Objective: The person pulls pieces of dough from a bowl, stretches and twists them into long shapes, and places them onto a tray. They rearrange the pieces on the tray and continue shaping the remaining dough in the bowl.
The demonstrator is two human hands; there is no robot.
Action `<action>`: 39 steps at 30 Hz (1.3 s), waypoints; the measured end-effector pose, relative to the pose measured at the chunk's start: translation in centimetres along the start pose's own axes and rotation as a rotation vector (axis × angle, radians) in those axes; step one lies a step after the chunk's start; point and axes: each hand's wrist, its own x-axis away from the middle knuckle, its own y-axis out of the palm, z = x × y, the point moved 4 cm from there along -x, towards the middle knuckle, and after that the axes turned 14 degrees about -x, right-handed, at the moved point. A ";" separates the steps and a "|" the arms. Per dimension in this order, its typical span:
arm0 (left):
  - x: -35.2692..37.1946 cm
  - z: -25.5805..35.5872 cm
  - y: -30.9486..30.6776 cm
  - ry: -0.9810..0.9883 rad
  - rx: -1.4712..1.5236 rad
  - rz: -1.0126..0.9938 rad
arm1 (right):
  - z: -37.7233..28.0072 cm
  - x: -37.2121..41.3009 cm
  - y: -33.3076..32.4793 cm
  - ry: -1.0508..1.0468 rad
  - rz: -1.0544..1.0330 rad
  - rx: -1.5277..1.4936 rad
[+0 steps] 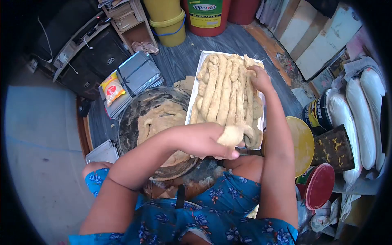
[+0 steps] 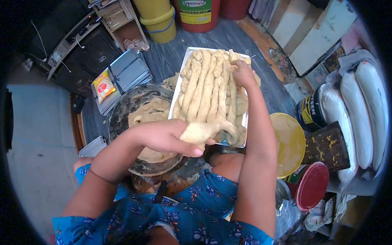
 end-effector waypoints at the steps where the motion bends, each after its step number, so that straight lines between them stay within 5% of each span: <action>1: 1.1 1.7 -0.4 -0.029 0.147 0.049 | -0.4 0.3 -0.5 -0.020 -0.057 -0.085; 8: 7.5 9.7 -1.6 0.113 0.510 0.358 | -2.6 9.1 -0.6 0.302 -0.488 -0.021; 12: 9.1 13.0 -2.7 0.373 0.531 0.418 | 2.3 13.0 5.0 -0.067 -0.540 -0.136; 17: 8.3 15.3 -4.9 0.438 0.505 0.384 | 1.5 14.4 5.6 -0.012 -0.544 -0.381; 21: 5.0 15.0 -7.3 0.414 0.468 0.332 | -9.7 17.5 -1.3 0.290 -0.796 -0.164; 24: 1.8 14.6 -8.1 0.343 0.468 0.408 | -9.2 16.8 -1.8 -0.019 -0.666 -0.744; 27: -1.2 14.2 -9.0 0.298 0.530 0.409 | -13.4 17.0 -4.0 0.124 -0.591 -1.196; 31: -4.4 13.2 -11.0 0.257 0.684 0.486 | -13.1 15.8 -3.4 0.084 -0.448 -1.144; 34: -4.4 12.2 -12.4 0.284 0.785 0.548 | -13.7 15.7 -4.1 -0.058 -0.074 -0.744; 37: -3.2 10.5 -13.6 0.337 0.967 0.376 | -14.5 15.9 -3.8 -0.189 0.234 -0.518; 38: -3.0 10.0 -13.8 0.369 1.035 0.320 | -14.8 15.9 -3.0 -0.145 0.181 -0.639; 39: -2.4 9.8 -14.0 0.307 1.003 0.514 | -15.2 16.0 -1.9 -0.099 0.127 -0.759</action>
